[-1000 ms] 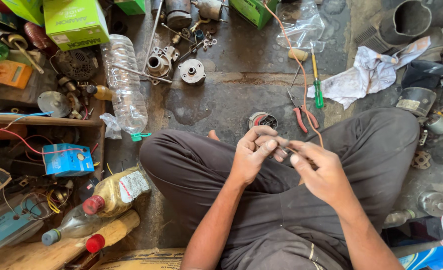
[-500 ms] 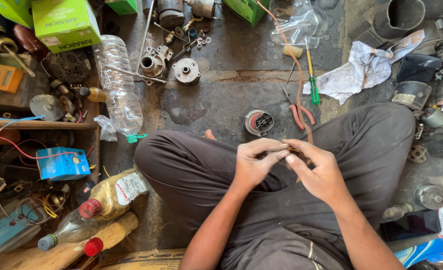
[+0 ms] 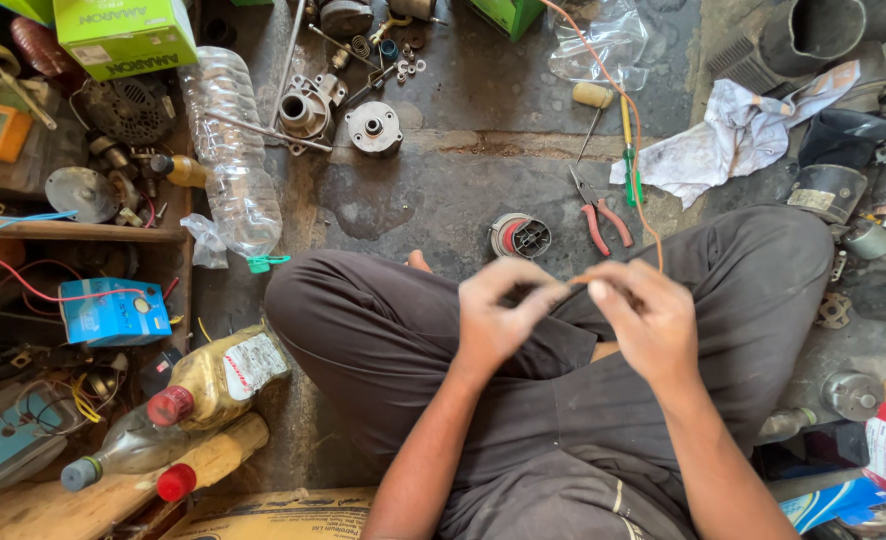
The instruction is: The person sits on the floor and uses a screwdriver to open a cylindrical electrical device, then connects wires to its terminals. They attach a red horn to the device, secure a rubber grommet, and use pliers to fasten a hose clamp on a tube connected to the horn.
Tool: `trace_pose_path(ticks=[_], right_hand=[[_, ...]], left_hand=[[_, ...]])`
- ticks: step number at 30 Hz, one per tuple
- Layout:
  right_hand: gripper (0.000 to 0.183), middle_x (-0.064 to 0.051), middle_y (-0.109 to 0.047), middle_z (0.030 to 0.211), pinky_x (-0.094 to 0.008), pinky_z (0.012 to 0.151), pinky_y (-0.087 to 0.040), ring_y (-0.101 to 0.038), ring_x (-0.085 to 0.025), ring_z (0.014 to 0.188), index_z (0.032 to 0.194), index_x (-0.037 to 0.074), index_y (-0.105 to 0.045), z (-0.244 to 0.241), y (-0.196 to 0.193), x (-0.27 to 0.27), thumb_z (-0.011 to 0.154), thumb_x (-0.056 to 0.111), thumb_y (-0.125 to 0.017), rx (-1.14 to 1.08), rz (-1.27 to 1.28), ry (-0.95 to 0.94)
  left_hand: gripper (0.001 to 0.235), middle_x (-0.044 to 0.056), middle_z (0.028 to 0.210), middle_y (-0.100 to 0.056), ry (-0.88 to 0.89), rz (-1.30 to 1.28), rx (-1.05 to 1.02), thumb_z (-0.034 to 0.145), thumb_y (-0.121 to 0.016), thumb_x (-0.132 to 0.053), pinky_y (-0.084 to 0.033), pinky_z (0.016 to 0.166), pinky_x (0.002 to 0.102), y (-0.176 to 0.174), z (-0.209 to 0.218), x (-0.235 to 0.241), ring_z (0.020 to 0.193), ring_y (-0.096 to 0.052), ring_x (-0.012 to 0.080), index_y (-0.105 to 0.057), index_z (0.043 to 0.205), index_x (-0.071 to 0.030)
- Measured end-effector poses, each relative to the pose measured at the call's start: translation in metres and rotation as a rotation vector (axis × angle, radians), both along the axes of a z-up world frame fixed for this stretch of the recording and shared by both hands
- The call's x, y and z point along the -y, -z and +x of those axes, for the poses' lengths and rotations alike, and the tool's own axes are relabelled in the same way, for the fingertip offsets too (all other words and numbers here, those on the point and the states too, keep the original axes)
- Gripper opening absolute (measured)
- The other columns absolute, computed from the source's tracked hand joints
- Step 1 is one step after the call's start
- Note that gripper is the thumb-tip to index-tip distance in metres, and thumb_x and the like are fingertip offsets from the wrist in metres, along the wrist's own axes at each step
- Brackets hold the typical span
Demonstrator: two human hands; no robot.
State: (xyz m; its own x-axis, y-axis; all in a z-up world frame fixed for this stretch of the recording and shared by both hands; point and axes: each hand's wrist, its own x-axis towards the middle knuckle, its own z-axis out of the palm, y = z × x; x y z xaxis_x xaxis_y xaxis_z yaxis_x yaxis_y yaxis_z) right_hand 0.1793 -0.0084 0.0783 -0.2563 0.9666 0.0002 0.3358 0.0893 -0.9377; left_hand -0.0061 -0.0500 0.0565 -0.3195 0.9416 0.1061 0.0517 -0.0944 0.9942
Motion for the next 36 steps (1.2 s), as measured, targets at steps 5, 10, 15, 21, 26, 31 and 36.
trace_pose_path(ticks=[5, 10, 15, 21, 26, 31, 36], right_hand=[[0.014, -0.006, -0.048, 0.074, -0.032, 0.07, -0.045, -0.052, -0.016, 0.065, 0.109, 0.004, -0.075, -0.02, 0.007, -0.04, 0.095, 0.005, -0.075, 0.215, 0.27, -0.037], [0.011, -0.009, -0.053, 0.076, -0.039, 0.063, -0.048, -0.057, -0.024, 0.065, 0.104, 0.006, -0.075, -0.033, 0.014, -0.054, 0.093, 0.008, -0.076, 0.286, 0.353, -0.034], [0.01, -0.008, -0.057, 0.083, -0.041, 0.073, -0.052, -0.062, -0.028, 0.077, 0.103, 0.01, -0.075, -0.038, 0.008, -0.056, 0.093, 0.01, -0.075, 0.37, 0.481, -0.106], [0.011, -0.008, -0.058, 0.087, -0.042, 0.072, -0.05, -0.062, -0.028, 0.082, 0.102, 0.011, -0.076, -0.041, 0.0, -0.059, 0.09, 0.01, -0.075, 0.434, 0.532, -0.188], [0.011, -0.008, -0.057, 0.086, -0.043, 0.07, -0.049, -0.062, -0.03, 0.081, 0.102, 0.011, -0.075, -0.041, -0.003, -0.062, 0.091, 0.012, -0.075, 0.466, 0.502, -0.218], [0.01, -0.009, -0.057, 0.086, -0.043, 0.07, -0.049, -0.062, -0.03, 0.082, 0.102, 0.011, -0.075, -0.043, -0.005, -0.063, 0.092, 0.013, -0.074, 0.489, 0.497, -0.242], [0.01, -0.009, -0.056, 0.084, -0.043, 0.068, -0.049, -0.061, -0.03, 0.079, 0.101, 0.012, -0.076, -0.043, -0.011, -0.067, 0.091, 0.014, -0.075, 0.554, 0.473, -0.286]], left_hand=[[0.043, 0.009, 0.104, -0.07, -0.223, -0.202, -0.18, 0.077, -0.087, -0.018, -0.053, 0.077, 0.031, 0.007, -0.012, -0.016, 0.082, -0.064, 0.0208, -0.068, 0.114, -0.005], [0.072, 0.01, 0.119, -0.066, -0.15, -0.142, -0.393, 0.065, -0.091, -0.028, -0.048, 0.096, 0.043, 0.015, -0.004, -0.03, 0.109, -0.062, 0.0314, -0.061, 0.126, -0.006], [0.06, 0.009, 0.122, -0.068, -0.132, -0.158, -0.414, 0.071, -0.091, -0.027, -0.05, 0.097, 0.043, 0.031, 0.0, -0.036, 0.112, -0.065, 0.0326, -0.065, 0.122, -0.009], [0.059, 0.01, 0.119, -0.069, -0.131, -0.14, -0.358, 0.07, -0.091, -0.025, -0.053, 0.096, 0.041, 0.037, -0.002, -0.033, 0.111, -0.067, 0.0319, -0.066, 0.121, -0.008], [0.059, 0.011, 0.121, -0.069, -0.13, -0.143, -0.35, 0.07, -0.091, -0.025, -0.053, 0.096, 0.04, 0.034, -0.002, -0.033, 0.112, -0.067, 0.0321, -0.067, 0.122, -0.008], [0.061, 0.011, 0.123, -0.069, -0.116, -0.143, -0.337, 0.071, -0.091, -0.026, -0.053, 0.097, 0.04, 0.035, -0.004, -0.032, 0.113, -0.067, 0.0319, -0.066, 0.123, -0.008], [0.061, 0.01, 0.125, -0.069, -0.103, -0.163, -0.323, 0.071, -0.09, -0.025, -0.053, 0.098, 0.04, 0.037, -0.004, -0.032, 0.116, -0.067, 0.0315, -0.066, 0.125, -0.01]])
